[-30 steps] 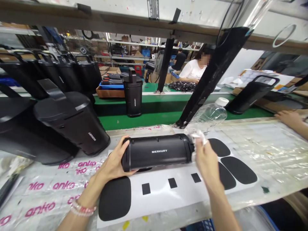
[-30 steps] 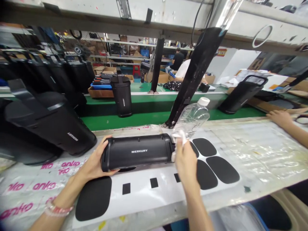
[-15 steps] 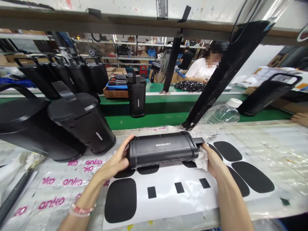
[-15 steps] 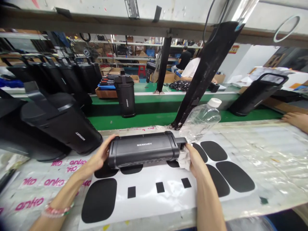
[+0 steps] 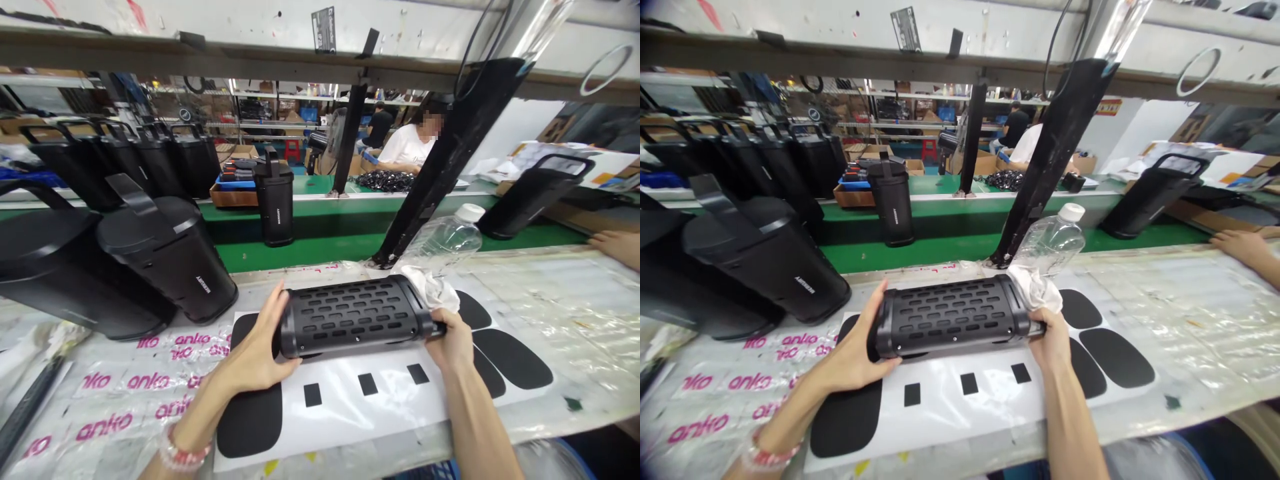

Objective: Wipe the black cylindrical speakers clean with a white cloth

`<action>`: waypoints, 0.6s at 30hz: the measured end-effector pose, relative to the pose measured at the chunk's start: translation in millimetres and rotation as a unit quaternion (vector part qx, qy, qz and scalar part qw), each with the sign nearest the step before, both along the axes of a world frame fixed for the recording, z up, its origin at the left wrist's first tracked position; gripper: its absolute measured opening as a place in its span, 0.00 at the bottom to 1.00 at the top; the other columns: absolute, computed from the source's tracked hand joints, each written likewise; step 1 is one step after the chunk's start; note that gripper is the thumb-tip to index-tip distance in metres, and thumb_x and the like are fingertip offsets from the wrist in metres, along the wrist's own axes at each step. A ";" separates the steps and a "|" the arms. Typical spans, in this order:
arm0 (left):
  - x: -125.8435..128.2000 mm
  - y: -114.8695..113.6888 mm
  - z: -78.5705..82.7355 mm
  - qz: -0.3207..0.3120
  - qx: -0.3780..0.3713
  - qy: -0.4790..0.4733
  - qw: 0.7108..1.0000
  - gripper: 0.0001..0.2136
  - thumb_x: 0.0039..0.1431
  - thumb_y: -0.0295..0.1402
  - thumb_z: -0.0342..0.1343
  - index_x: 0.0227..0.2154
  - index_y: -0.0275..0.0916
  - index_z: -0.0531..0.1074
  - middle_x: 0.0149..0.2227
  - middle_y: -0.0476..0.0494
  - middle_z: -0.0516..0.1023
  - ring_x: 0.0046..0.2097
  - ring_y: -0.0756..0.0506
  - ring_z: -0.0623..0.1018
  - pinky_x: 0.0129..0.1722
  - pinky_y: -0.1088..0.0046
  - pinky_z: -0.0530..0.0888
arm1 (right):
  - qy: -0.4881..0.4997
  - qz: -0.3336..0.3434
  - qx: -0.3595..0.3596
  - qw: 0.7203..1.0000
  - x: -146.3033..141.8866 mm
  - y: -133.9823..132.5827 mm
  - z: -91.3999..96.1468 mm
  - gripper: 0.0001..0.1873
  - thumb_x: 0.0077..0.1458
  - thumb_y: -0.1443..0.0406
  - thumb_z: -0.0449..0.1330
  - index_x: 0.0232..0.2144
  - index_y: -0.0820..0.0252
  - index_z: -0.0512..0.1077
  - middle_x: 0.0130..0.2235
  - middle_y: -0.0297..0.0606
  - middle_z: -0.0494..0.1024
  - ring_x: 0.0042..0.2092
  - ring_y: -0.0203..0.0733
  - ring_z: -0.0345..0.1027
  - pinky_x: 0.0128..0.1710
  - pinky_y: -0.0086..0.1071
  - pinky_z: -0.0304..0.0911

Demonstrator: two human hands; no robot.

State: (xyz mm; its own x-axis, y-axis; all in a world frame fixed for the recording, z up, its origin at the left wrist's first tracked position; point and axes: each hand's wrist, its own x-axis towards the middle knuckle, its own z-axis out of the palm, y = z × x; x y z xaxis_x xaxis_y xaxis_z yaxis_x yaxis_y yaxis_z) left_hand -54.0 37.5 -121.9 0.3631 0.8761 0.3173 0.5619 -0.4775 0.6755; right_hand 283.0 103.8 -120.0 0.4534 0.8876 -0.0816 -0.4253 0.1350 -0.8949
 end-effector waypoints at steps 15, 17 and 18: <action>-19.8 9.2 8.8 0.037 -0.061 0.043 0.997 0.50 0.44 0.33 0.64 0.64 0.45 0.35 0.65 0.34 0.50 0.60 0.37 0.66 0.60 0.57 0.64 | -0.206 -0.046 -0.012 0.977 -12.5 5.4 -27.2 0.24 0.42 0.56 0.66 0.42 0.61 0.75 0.42 0.38 0.77 0.49 0.47 0.68 0.53 0.39 0.60; -21.6 10.4 7.5 0.031 -0.057 0.043 0.997 0.49 0.45 0.33 0.63 0.64 0.45 0.35 0.66 0.35 0.49 0.61 0.37 0.64 0.61 0.58 0.63 | -0.253 -0.084 -0.007 0.964 -10.2 2.4 -24.5 0.25 0.49 0.54 0.62 0.46 0.63 0.74 0.47 0.42 0.76 0.54 0.50 0.65 0.58 0.42 0.54; -21.6 10.6 7.0 0.029 -0.057 0.042 0.997 0.49 0.46 0.33 0.63 0.64 0.45 0.35 0.66 0.35 0.49 0.62 0.37 0.64 0.61 0.57 0.62 | -0.273 -0.110 -0.001 0.956 -9.6 -0.1 -21.3 0.25 0.53 0.54 0.59 0.48 0.64 0.73 0.49 0.43 0.75 0.55 0.50 0.64 0.59 0.43 0.52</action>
